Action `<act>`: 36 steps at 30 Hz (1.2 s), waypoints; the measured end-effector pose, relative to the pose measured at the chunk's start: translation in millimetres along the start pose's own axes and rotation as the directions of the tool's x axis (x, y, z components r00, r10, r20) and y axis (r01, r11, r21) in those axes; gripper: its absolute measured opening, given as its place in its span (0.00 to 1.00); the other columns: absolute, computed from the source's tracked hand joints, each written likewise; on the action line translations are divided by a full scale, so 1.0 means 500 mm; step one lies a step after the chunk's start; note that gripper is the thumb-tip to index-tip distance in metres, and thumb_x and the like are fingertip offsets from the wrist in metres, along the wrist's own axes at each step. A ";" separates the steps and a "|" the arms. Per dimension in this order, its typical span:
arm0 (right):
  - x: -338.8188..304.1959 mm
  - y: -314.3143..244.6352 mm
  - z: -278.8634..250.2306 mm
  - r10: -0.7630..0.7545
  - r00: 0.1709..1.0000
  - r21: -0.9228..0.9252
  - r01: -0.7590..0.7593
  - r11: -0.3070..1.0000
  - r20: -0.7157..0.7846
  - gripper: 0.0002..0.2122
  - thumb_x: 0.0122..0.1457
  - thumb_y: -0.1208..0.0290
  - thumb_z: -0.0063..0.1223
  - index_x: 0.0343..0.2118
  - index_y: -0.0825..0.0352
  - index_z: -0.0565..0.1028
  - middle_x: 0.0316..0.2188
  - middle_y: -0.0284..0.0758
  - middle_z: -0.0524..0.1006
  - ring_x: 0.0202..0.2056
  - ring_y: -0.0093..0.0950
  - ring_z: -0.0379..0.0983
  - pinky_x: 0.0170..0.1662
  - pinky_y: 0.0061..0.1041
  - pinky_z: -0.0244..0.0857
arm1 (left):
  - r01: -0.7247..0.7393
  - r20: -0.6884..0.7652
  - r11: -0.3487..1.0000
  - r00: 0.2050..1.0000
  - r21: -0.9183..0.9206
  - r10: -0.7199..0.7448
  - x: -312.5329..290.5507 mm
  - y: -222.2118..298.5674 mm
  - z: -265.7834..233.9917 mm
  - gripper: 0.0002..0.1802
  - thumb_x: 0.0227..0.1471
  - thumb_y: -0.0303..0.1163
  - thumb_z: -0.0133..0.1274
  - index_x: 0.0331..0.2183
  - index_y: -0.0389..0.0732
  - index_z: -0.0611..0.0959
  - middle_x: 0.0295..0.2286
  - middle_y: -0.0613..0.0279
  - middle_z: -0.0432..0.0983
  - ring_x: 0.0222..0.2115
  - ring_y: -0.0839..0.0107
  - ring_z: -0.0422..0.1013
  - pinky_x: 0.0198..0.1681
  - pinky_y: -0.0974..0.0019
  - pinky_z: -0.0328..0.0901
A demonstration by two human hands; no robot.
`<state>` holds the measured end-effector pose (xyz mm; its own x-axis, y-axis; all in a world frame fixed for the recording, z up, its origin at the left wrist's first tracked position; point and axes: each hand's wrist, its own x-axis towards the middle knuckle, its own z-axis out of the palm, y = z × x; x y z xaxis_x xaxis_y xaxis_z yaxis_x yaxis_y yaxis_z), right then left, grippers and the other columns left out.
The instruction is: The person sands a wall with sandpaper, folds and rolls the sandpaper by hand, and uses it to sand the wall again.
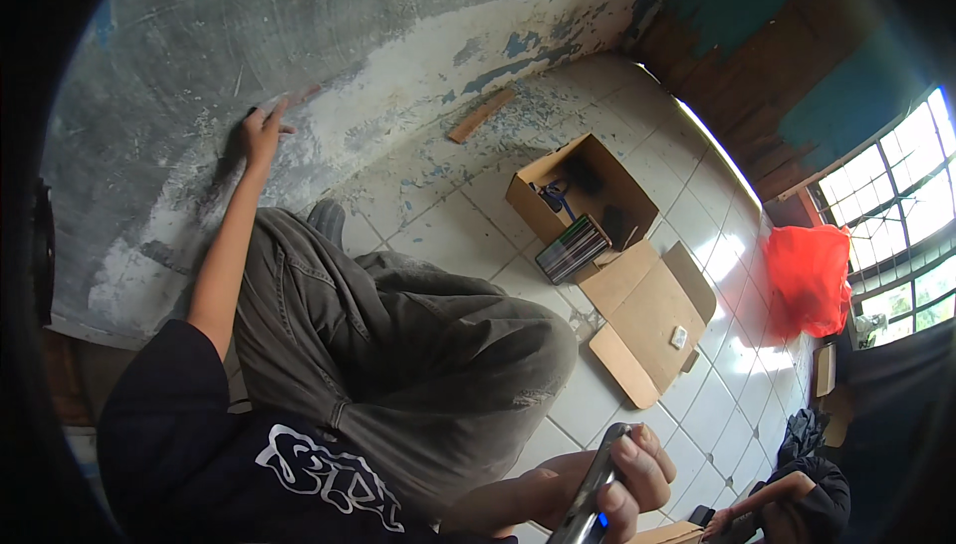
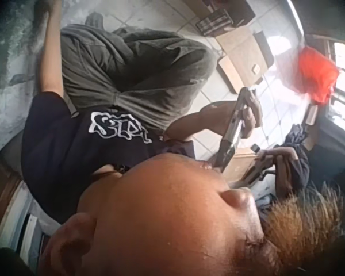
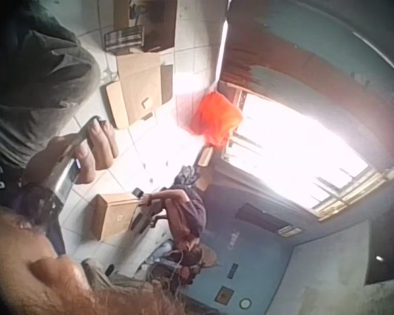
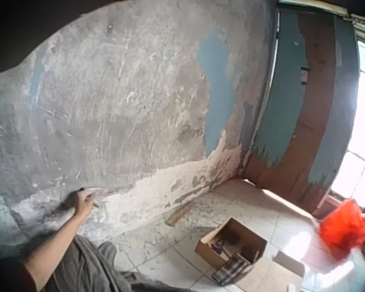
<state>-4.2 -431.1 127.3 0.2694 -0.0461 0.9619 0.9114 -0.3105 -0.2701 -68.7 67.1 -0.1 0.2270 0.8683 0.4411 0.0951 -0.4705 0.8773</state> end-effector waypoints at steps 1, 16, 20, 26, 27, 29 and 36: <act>-0.002 0.008 -0.009 -0.014 0.999 -0.022 0.015 1.000 0.039 0.15 0.59 0.61 0.41 0.39 0.71 0.63 0.34 0.46 0.68 0.40 0.35 0.65 0.48 0.37 0.60 | 0.002 -0.002 1.000 1.000 -0.004 -0.002 -0.003 -0.010 0.005 0.20 0.48 0.40 0.53 0.36 0.32 0.78 0.24 0.59 0.77 0.17 0.70 0.75 0.15 0.78 0.59; -0.488 0.145 -0.263 0.965 0.254 -0.909 -0.385 0.160 0.063 0.11 0.50 0.66 0.49 0.35 0.65 0.74 0.29 0.40 0.75 0.31 0.37 0.72 0.32 0.35 0.64 | -0.013 -0.014 0.999 1.000 -0.053 0.012 -0.019 0.009 -0.001 0.19 0.48 0.39 0.53 0.32 0.30 0.78 0.25 0.57 0.77 0.16 0.71 0.74 0.16 0.75 0.63; -0.540 0.128 -0.263 0.959 0.262 -0.964 -0.209 0.166 0.108 0.12 0.48 0.65 0.51 0.37 0.61 0.74 0.31 0.36 0.74 0.33 0.36 0.71 0.32 0.36 0.65 | -0.016 -0.041 0.998 0.999 -0.064 0.014 0.009 0.005 -0.026 0.18 0.48 0.38 0.54 0.30 0.29 0.78 0.23 0.56 0.76 0.16 0.71 0.74 0.15 0.77 0.62; -0.587 0.129 -0.275 0.907 0.393 -0.975 -0.090 0.201 0.151 0.12 0.47 0.66 0.53 0.38 0.54 0.74 0.29 0.31 0.72 0.31 0.32 0.69 0.29 0.33 0.64 | -0.021 -0.029 0.998 0.999 -0.056 0.020 -0.009 0.006 -0.004 0.17 0.48 0.38 0.54 0.29 0.30 0.78 0.21 0.57 0.76 0.16 0.70 0.74 0.15 0.77 0.61; -0.587 0.125 -0.274 0.899 0.406 -0.969 -0.104 0.223 0.163 0.12 0.48 0.68 0.53 0.38 0.53 0.74 0.29 0.30 0.72 0.31 0.31 0.69 0.29 0.32 0.64 | -0.033 -0.028 0.998 0.999 -0.056 0.031 -0.010 0.002 -0.005 0.17 0.48 0.38 0.53 0.29 0.30 0.78 0.21 0.57 0.76 0.16 0.70 0.74 0.15 0.77 0.61; -0.585 0.118 -0.272 0.888 0.425 -0.963 -0.118 0.243 0.172 0.12 0.48 0.70 0.52 0.38 0.52 0.74 0.29 0.30 0.71 0.31 0.30 0.68 0.29 0.31 0.64 | -0.029 -0.031 0.998 0.999 -0.055 0.027 -0.004 -0.002 -0.007 0.17 0.48 0.38 0.53 0.30 0.30 0.78 0.22 0.57 0.76 0.16 0.70 0.74 0.15 0.77 0.61; -0.567 0.091 -0.254 0.905 0.398 -0.936 -0.238 0.261 0.151 0.13 0.47 0.77 0.49 0.37 0.55 0.74 0.32 0.31 0.71 0.34 0.30 0.67 0.33 0.28 0.62 | -0.004 -0.020 0.999 1.000 -0.042 0.003 -0.002 0.009 -0.010 0.18 0.48 0.37 0.53 0.32 0.29 0.78 0.24 0.57 0.77 0.16 0.70 0.74 0.15 0.77 0.62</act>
<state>-78.5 -552.8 -152.7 0.9790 -0.1555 0.1319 -0.1171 -0.9584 -0.2604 -73.4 65.1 4.2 0.2079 0.8699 0.4473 0.0539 -0.4668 0.8827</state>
